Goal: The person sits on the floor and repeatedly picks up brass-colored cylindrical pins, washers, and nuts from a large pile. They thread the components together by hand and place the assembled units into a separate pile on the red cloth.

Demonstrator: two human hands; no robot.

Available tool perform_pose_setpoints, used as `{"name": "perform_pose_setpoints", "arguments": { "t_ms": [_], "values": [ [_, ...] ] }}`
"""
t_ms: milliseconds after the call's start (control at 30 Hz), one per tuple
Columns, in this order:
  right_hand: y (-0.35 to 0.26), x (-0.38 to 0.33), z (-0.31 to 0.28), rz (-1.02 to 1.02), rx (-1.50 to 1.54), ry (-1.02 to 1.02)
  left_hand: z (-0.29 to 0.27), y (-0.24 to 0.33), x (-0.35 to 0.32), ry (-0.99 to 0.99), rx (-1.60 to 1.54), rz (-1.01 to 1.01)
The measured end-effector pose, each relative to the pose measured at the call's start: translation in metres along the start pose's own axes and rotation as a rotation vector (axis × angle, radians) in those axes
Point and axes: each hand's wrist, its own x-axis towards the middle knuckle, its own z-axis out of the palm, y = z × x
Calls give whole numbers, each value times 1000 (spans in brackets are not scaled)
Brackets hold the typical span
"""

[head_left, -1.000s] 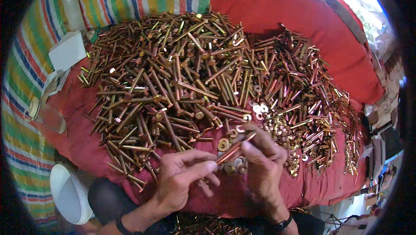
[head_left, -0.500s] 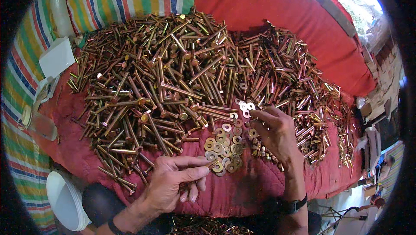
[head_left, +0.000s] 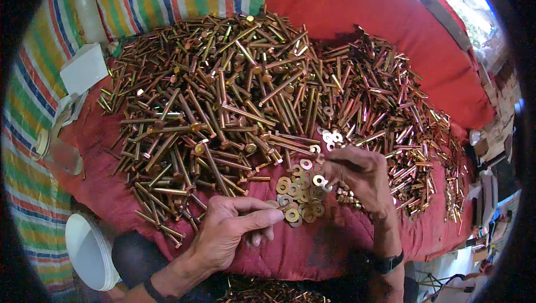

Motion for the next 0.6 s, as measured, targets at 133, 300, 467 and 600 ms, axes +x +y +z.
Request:
{"name": "perform_pose_setpoints", "arguments": {
  "t_ms": [133, 300, 467, 600],
  "values": [
    [-30, -16, 21, -60, 59, -138, -6, 5, -2, -11, 4, 20],
    [-37, -17, 37, -413, -50, -195, -18, 11, -5, -124, -67, -108],
    [-34, -22, 40, -496, -127, -175, -23, 9, -3, -168, -186, -233],
    [-33, -22, 41, -524, -145, -190, -23, 8, -3, -210, -202, -235]
  ]
}}
